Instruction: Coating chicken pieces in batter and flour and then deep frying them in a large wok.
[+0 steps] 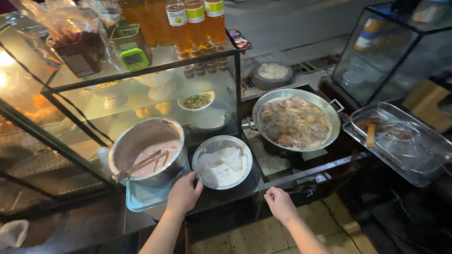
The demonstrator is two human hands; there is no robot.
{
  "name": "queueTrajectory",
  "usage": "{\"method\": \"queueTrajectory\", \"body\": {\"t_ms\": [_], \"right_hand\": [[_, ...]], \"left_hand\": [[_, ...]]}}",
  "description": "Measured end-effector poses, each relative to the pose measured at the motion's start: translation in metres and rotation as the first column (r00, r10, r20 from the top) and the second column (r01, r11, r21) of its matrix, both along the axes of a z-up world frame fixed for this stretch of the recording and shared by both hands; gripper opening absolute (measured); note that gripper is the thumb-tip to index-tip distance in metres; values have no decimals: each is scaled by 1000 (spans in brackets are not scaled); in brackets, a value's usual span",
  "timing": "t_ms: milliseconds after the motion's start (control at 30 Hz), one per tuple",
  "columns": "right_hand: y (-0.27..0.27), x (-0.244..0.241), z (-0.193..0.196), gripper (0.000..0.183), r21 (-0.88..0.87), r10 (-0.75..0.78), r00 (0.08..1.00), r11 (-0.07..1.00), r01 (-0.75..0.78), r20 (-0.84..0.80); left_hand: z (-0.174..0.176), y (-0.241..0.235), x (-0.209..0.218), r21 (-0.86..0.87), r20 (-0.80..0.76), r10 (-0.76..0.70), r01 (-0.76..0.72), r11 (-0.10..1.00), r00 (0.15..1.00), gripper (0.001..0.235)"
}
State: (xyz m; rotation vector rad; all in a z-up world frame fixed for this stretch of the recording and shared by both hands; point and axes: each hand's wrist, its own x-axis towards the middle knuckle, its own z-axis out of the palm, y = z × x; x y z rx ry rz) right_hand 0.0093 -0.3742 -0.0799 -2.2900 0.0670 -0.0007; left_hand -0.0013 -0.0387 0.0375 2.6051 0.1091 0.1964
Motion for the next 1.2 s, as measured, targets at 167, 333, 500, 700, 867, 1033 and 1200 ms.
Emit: {"method": "queueTrajectory", "body": {"t_ms": [167, 333, 500, 700, 867, 1033, 1200], "right_hand": [[-3, -12, 0, 14, -32, -42, 999, 999, 42, 12], [-8, -25, 14, 14, -86, -102, 989, 992, 93, -111], [3, -37, 39, 18, -139, -154, 970, 982, 129, -188], [15, -39, 27, 16, -141, -173, 972, 978, 152, -159], [24, -40, 20, 14, -113, -145, 983, 985, 133, -111], [31, -42, 18, 15, -118, -105, 993, 988, 98, -58], [37, -46, 18, 15, -152, -88, 988, 986, 68, -129]], "left_hand": [[-18, 13, 23, 57, 2, -214, 213, 975, 977, 37], [-27, 7, 23, 93, -39, -258, 260, 961, 965, 37], [-24, 3, 25, 136, -20, -260, 260, 956, 965, 29], [-41, 3, 29, 137, -49, -193, 198, 971, 980, 30], [-38, 3, 29, 128, 34, -259, 252, 959, 965, 26], [-43, 0, 28, 135, 73, -270, 259, 956, 960, 21], [-29, -2, 22, 103, 52, -256, 250, 963, 965, 16]]}}
